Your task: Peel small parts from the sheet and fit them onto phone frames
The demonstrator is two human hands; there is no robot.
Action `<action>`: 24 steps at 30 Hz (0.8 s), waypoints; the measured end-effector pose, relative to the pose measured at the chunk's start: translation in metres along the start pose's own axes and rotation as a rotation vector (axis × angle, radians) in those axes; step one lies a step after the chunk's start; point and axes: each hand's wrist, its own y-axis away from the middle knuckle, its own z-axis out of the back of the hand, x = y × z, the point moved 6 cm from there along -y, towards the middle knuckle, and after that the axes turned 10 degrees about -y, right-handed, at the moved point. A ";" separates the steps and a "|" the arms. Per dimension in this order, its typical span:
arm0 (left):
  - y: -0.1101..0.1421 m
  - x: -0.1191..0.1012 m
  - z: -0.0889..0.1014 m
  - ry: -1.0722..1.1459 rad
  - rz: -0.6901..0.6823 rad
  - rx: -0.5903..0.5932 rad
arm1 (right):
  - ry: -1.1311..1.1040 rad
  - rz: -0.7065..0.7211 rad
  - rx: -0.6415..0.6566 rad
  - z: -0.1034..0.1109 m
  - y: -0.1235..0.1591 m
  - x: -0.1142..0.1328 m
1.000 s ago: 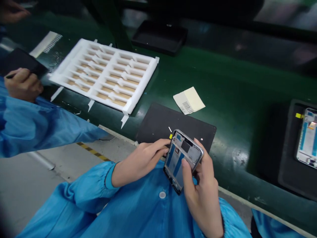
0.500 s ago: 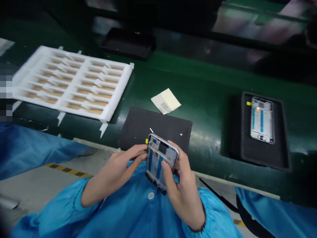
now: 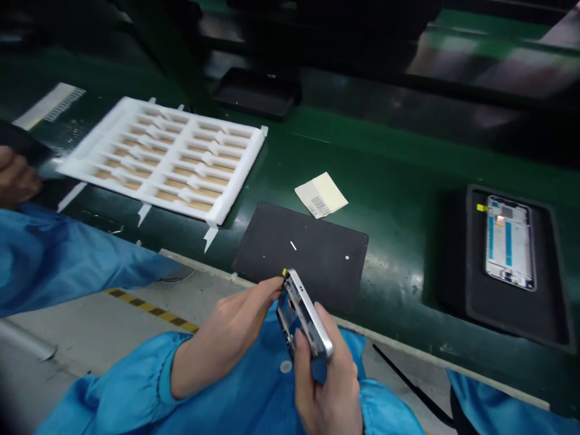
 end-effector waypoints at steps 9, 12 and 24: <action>0.003 0.042 0.026 0.306 0.282 -0.139 | -0.369 -0.095 0.260 -0.028 -0.054 0.003; 0.006 0.068 0.052 0.180 0.391 -0.249 | -0.172 -0.032 0.206 -0.036 -0.082 -0.018; -0.037 0.064 0.058 -0.401 -0.001 -0.229 | 0.416 0.192 0.361 -0.091 -0.094 -0.050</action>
